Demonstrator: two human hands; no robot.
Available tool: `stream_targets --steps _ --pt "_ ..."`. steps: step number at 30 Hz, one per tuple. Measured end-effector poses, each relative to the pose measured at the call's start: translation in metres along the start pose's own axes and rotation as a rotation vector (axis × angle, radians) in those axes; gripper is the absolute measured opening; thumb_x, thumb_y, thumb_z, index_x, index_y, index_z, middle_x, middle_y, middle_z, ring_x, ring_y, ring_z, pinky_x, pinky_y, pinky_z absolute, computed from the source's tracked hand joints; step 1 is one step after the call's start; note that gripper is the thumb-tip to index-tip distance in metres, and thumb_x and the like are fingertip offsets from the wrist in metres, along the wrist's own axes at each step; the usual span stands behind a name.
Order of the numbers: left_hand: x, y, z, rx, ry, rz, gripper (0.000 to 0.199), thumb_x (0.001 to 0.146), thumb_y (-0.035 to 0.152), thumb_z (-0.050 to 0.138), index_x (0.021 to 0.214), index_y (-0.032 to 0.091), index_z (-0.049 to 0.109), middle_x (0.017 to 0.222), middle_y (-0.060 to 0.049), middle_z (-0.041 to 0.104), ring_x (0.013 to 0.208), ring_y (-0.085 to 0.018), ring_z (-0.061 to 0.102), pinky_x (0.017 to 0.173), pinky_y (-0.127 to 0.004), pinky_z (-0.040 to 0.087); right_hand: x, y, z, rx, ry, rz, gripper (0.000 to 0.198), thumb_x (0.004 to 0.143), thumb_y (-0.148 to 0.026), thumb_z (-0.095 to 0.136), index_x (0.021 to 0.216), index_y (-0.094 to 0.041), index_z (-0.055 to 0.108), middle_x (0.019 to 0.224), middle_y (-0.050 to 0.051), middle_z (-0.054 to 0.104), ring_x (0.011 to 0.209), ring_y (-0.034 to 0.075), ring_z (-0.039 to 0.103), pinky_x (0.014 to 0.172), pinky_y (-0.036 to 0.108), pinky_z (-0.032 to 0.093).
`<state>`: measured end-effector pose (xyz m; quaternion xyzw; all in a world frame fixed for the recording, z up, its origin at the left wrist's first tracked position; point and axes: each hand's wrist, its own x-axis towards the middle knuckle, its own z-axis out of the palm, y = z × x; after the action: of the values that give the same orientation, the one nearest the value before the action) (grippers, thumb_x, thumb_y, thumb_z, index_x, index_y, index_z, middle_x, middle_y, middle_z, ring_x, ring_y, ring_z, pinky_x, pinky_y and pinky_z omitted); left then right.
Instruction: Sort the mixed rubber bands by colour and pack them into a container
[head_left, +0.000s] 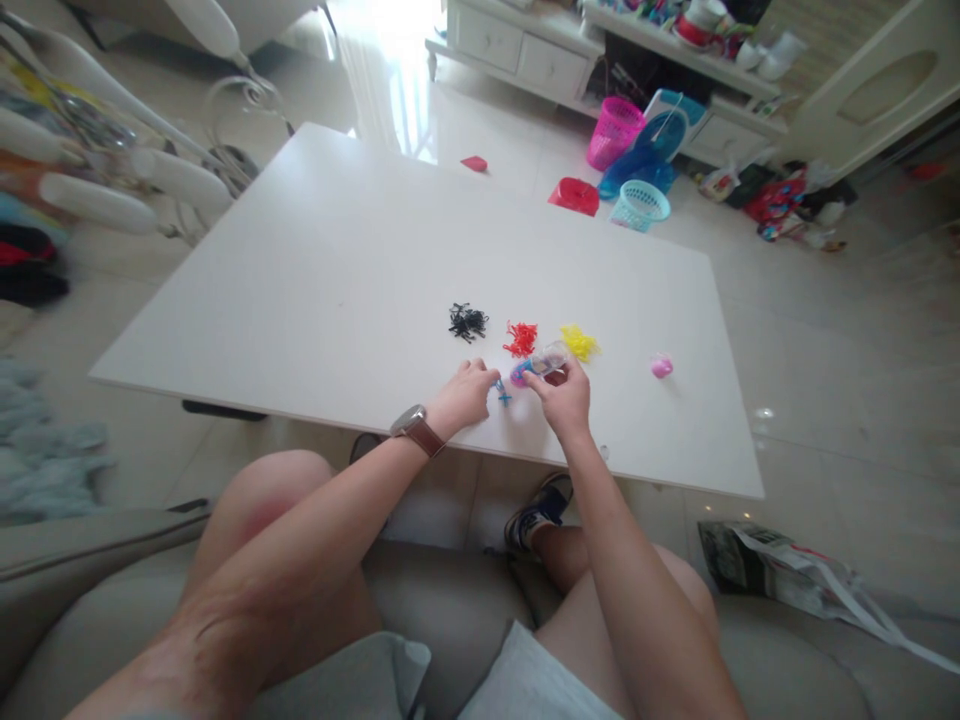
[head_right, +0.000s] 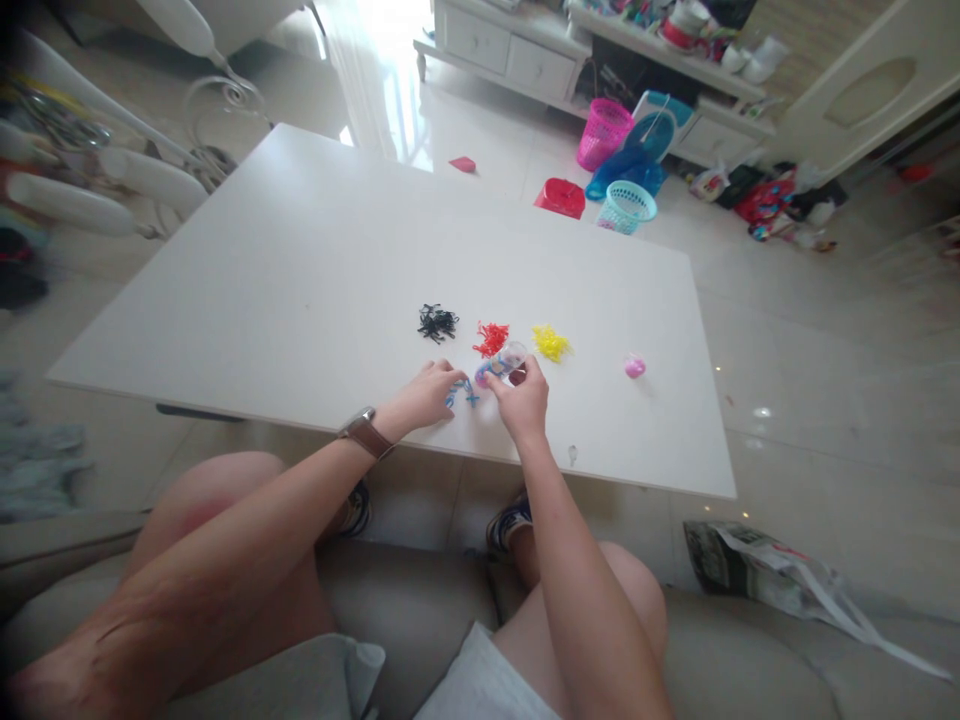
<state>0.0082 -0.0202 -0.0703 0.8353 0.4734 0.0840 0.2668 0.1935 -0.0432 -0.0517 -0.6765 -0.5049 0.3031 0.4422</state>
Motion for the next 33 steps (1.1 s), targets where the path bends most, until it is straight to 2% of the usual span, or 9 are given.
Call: stream_targets --steps 5,12,15,19,24,29,33 --pt "0.005 -0.005 0.01 -0.002 0.02 -0.036 0.044 0.071 0.004 0.064 0.113 0.016 0.068 0.112 -0.013 0.06 0.104 -0.027 0.057 0.092 -0.036 0.048 -0.002 -0.006 -0.004 -0.092 0.035 -0.008 0.033 0.068 -0.041 0.077 0.09 -0.021 0.062 0.093 0.006 0.073 0.087 0.023 0.069 0.083 0.039 0.055" --pt "0.013 -0.011 0.021 -0.053 -0.013 -0.069 0.023 0.08 0.004 0.055 0.091 0.017 0.069 0.092 -0.01 0.068 0.091 -0.024 0.062 0.084 -0.033 0.048 -0.003 -0.015 -0.006 -0.102 0.048 -0.022 0.028 0.067 -0.035 0.076 0.088 -0.022 0.062 0.09 0.006 0.074 0.088 0.024 0.068 0.081 0.037 0.053" --pt "0.013 -0.011 0.021 -0.073 -0.008 -0.078 0.021 0.08 0.005 0.057 0.091 0.017 0.07 0.09 -0.009 0.07 0.088 -0.023 0.063 0.08 -0.033 0.047 -0.003 -0.015 -0.007 -0.107 0.052 -0.014 0.028 0.067 -0.034 0.076 0.088 -0.022 0.062 0.09 0.006 0.073 0.088 0.024 0.068 0.08 0.037 0.052" --pt "0.013 -0.009 0.01 -0.119 0.061 -0.094 0.025 0.079 0.005 0.062 0.1 0.016 0.07 0.092 -0.009 0.071 0.087 -0.022 0.064 0.079 -0.032 0.047 -0.003 -0.016 -0.008 -0.106 0.063 -0.011 0.028 0.067 -0.033 0.076 0.088 -0.022 0.062 0.09 0.006 0.073 0.088 0.025 0.068 0.081 0.037 0.052" --pt "0.016 0.001 -0.004 -0.32 0.128 -0.14 0.017 0.077 0.008 0.071 0.092 0.016 0.071 0.083 -0.005 0.071 0.075 -0.017 0.063 0.07 -0.028 0.046 -0.002 -0.016 -0.008 -0.109 0.065 -0.015 0.029 0.066 -0.033 0.077 0.087 -0.022 0.061 0.089 0.006 0.073 0.087 0.025 0.068 0.08 0.037 0.052" --pt "0.02 0.008 0.002 -0.446 0.198 -0.134 0.015 0.073 0.011 0.078 0.085 0.015 0.071 0.077 -0.003 0.07 0.073 -0.015 0.063 0.068 -0.026 0.047 -0.003 -0.016 -0.008 -0.123 0.063 -0.015 0.029 0.066 -0.035 0.077 0.087 -0.023 0.061 0.089 0.006 0.073 0.087 0.025 0.068 0.079 0.037 0.052" --pt "0.021 0.01 0.007 -0.424 0.165 -0.118 0.011 0.076 0.015 0.077 0.086 0.015 0.071 0.082 -0.005 0.072 0.076 -0.017 0.064 0.073 -0.029 0.05 -0.003 -0.016 -0.008 -0.132 0.06 -0.014 0.028 0.066 -0.035 0.076 0.086 -0.023 0.061 0.088 0.005 0.073 0.087 0.025 0.068 0.079 0.037 0.052"
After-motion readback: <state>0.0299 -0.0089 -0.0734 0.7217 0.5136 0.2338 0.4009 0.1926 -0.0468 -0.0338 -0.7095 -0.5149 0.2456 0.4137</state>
